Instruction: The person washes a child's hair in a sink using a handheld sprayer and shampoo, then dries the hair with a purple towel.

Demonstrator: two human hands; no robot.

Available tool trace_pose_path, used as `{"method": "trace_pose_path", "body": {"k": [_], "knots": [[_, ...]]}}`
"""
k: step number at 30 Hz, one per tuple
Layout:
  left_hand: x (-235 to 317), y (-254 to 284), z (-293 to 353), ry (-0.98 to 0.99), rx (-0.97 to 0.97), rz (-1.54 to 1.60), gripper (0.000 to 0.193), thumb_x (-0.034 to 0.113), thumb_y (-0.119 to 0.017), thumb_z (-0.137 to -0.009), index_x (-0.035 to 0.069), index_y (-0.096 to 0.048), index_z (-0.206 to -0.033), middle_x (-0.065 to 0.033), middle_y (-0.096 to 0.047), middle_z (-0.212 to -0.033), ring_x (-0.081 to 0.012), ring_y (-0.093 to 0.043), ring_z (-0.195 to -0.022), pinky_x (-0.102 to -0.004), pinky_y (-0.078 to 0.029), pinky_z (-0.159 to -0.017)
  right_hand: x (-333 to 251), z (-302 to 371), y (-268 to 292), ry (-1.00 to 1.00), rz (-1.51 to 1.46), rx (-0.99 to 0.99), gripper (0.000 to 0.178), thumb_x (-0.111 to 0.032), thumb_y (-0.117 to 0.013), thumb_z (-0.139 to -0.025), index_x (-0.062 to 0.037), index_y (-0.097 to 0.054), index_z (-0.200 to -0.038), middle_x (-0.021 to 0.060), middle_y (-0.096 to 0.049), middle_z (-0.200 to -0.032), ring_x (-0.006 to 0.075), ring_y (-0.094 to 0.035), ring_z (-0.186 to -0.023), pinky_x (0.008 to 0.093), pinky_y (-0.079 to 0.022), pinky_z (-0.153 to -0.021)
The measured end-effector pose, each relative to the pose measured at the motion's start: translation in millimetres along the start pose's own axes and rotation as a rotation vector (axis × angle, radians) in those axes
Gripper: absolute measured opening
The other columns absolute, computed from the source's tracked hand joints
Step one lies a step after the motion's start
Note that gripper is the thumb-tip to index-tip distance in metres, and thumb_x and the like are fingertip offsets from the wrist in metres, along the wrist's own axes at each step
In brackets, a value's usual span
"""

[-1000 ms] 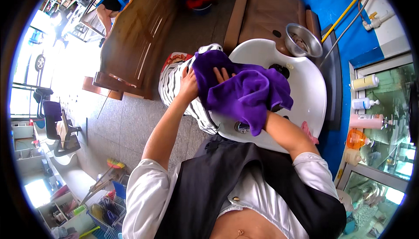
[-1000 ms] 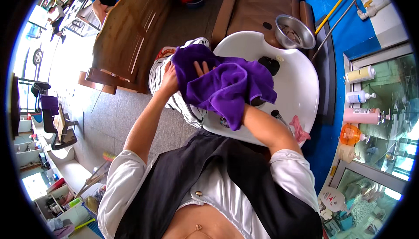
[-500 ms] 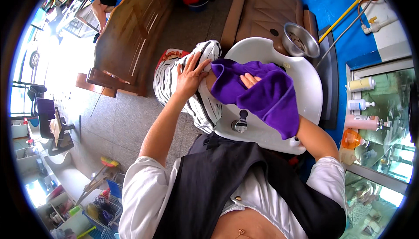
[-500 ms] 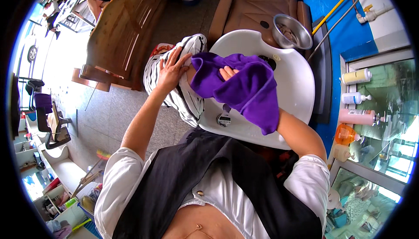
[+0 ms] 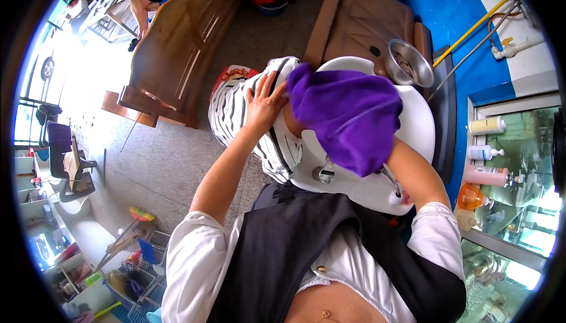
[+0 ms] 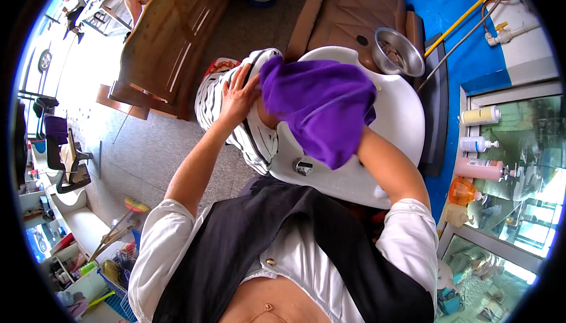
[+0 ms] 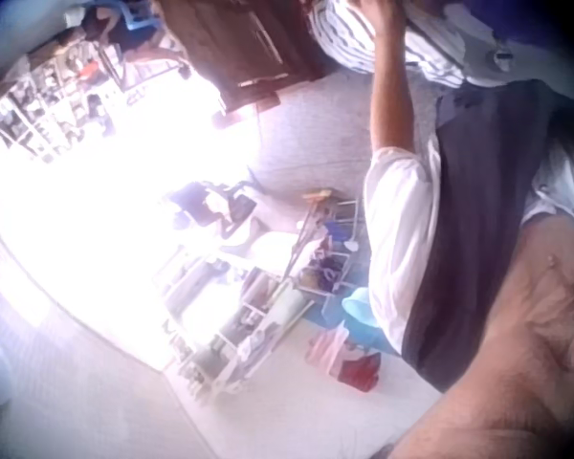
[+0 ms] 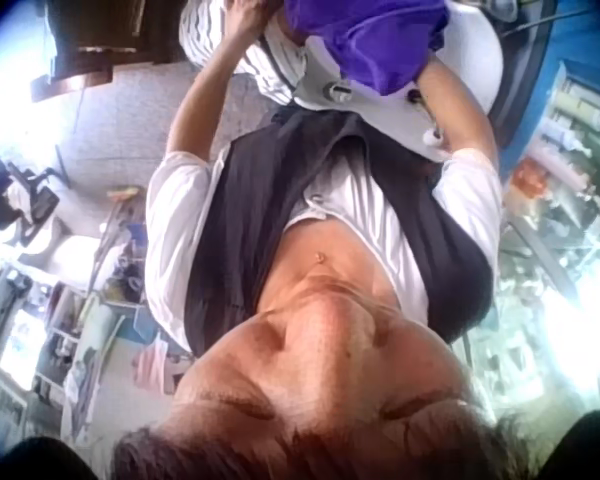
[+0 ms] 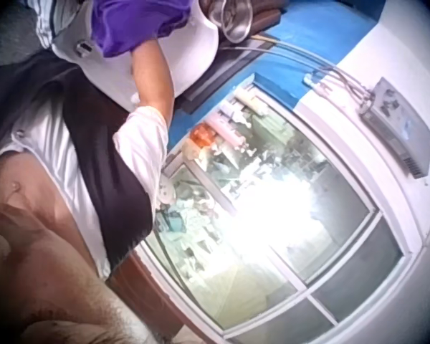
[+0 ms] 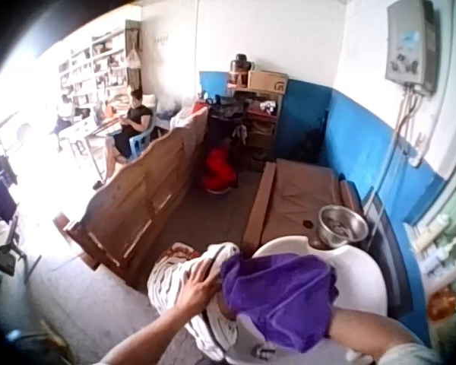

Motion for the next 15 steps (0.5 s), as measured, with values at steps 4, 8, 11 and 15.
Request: {"method": "trace_pose_path", "body": {"k": [4, 8, 11, 15], "knots": [[-4, 3, 6, 0.011, 0.016, 0.04, 0.052, 0.028, -0.063, -0.081, 0.031, -0.047, -0.13, -0.0086, -0.031, -0.146, -0.0267, -0.031, -0.134, -0.0648, -0.025, -0.098, 15, -53, -37, 0.216, 0.116, -0.004, 0.023, -0.027, -0.056, -0.081, -0.0112, -0.058, -0.097, 0.0132, -0.06, -0.097, 0.0265, -0.056, -0.095, 0.038, -0.041, -0.085], [-3, 0, 10, 0.032, 0.019, 0.111, 0.045, 0.033, -0.056, -0.086, 0.032, -0.047, -0.13, -0.0064, -0.031, -0.146, -0.0239, -0.029, -0.135, -0.0648, -0.024, -0.098, 37, -88, -36, 0.167, 0.295, -0.078, 0.02, -0.026, -0.05, -0.083, -0.0118, -0.059, -0.093, 0.0127, -0.061, -0.093, 0.0275, -0.057, -0.09, 0.0378, -0.042, -0.084], [8, 0, 0, 0.005, 0.009, 0.094, 0.046, 0.033, -0.057, -0.086, 0.033, -0.046, -0.13, -0.0061, -0.027, -0.147, -0.0239, -0.025, -0.136, -0.0613, -0.024, -0.099, 35, -82, -49, 0.021, 0.157, -0.038, 0.029, -0.031, -0.046, -0.087, -0.0119, -0.057, -0.106, 0.0139, -0.059, -0.108, 0.0269, -0.053, -0.104, 0.0383, -0.039, -0.092], [-2, 16, 14, 0.054, -0.006, 0.02, 0.048, 0.039, -0.054, -0.087, 0.035, -0.041, -0.133, -0.0053, -0.028, -0.147, -0.0232, -0.025, -0.136, -0.0603, -0.025, -0.099, -12, -19, -44, 0.204, 0.044, 0.199, 0.04, -0.03, -0.043, -0.09, -0.0064, -0.053, -0.121, 0.0164, -0.054, -0.121, 0.0298, -0.049, -0.114, 0.0374, -0.04, -0.094]]}}
Point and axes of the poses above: each hand's wrist, its own z-axis away from the middle knuckle, its own y-axis out of the back of the hand, x = y × z, the point moved 2 cm from there along -z, towards the middle knuckle
